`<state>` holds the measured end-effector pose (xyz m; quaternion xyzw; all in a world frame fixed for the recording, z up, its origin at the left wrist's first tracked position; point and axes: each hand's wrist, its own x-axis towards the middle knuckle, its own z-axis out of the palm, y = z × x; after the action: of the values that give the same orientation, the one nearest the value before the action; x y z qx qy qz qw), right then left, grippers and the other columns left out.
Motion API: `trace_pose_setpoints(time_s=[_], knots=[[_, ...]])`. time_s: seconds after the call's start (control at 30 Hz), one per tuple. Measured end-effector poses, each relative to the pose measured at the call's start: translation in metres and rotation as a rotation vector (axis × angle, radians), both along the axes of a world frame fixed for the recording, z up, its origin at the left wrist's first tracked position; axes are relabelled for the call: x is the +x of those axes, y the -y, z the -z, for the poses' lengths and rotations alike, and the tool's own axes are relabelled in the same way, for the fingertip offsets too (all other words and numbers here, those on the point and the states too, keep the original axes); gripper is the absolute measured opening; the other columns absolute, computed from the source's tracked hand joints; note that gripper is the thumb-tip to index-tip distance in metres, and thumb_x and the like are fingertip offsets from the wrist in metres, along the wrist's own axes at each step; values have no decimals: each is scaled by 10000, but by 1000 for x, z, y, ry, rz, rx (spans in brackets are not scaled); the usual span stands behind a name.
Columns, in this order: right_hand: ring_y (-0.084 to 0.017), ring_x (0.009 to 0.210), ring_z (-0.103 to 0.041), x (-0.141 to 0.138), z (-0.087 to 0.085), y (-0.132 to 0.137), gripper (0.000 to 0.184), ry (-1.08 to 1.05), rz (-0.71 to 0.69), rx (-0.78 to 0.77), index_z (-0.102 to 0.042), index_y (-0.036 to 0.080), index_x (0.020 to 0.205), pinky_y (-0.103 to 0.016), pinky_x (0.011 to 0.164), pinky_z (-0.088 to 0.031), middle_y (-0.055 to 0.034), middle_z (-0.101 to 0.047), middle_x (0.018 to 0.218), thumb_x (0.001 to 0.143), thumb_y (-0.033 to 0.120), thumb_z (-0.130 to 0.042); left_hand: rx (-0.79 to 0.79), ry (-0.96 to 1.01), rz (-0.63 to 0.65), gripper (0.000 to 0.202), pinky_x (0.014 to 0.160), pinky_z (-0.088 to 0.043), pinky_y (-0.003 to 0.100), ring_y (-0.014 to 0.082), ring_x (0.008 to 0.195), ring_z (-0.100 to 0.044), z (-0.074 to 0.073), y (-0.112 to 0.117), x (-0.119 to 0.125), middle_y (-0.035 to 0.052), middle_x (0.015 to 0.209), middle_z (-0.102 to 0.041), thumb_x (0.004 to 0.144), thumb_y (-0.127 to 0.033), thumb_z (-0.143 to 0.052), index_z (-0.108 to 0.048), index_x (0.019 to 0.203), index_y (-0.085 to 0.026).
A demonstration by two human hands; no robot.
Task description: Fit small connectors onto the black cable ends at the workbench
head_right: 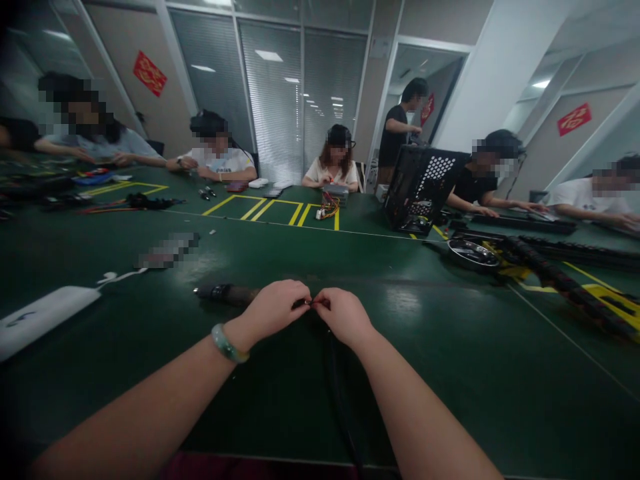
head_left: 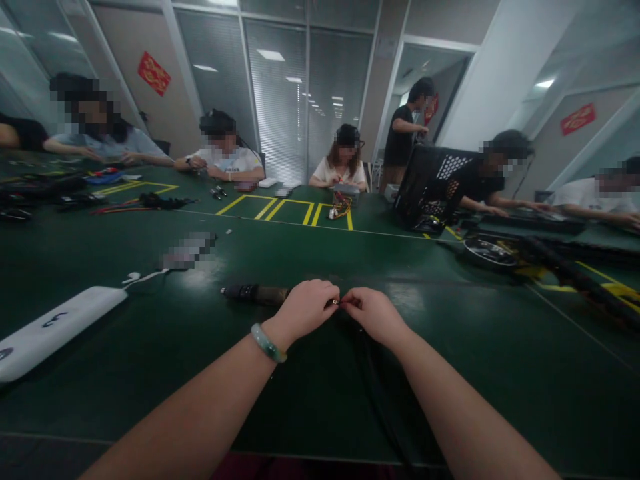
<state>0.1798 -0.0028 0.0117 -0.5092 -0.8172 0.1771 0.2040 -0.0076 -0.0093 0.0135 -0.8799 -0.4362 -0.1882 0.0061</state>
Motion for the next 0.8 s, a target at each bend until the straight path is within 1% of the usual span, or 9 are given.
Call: trace_pose_setpoints(time_s=[0.07,0.17,0.33,0.43,0.6,0.8], knots=[[-155,751,-613,0,-1,0,135,23,-10,15,-698,240,866,-237,625,-390,-1,-699,847,835,261,-569,7,-14,4,67,710,-409,306,181,796,-553,2,1,1,17,823,-587,860,-249,-571,-577,813,-201],[-156,754,-620,0,-1,0,138,18,1,-9,-698,235,873,-235,625,-393,-4,-704,848,830,262,-570,15,-12,18,49,700,-409,301,174,784,-546,4,1,2,11,827,-582,851,-225,-579,-566,811,-200],[-133,644,-618,-3,3,0,155,-62,61,-141,-698,218,875,-217,543,-383,6,-705,767,831,282,-563,28,-18,51,25,722,-415,306,178,799,-554,7,-4,1,17,826,-584,851,-183,-560,-567,829,-193],[-132,620,-619,-4,5,-1,156,-103,101,-183,-700,210,855,-216,526,-380,6,-704,737,827,294,-572,38,-11,66,26,741,-420,311,183,818,-559,8,-7,1,27,835,-588,854,-177,-550,-569,840,-187],[-147,646,-622,-8,1,0,162,-82,158,-162,-697,215,842,-228,540,-377,-6,-706,755,836,311,-567,32,5,84,41,725,-422,314,184,804,-555,7,-11,0,25,832,-591,853,-179,-553,-558,814,-186],[-161,695,-617,-10,-3,1,165,-32,157,-147,-680,232,790,-239,558,-364,-1,-694,773,849,328,-559,-7,11,85,46,707,-418,308,184,818,-556,4,-13,-3,20,848,-588,878,-206,-541,-555,836,-195]])
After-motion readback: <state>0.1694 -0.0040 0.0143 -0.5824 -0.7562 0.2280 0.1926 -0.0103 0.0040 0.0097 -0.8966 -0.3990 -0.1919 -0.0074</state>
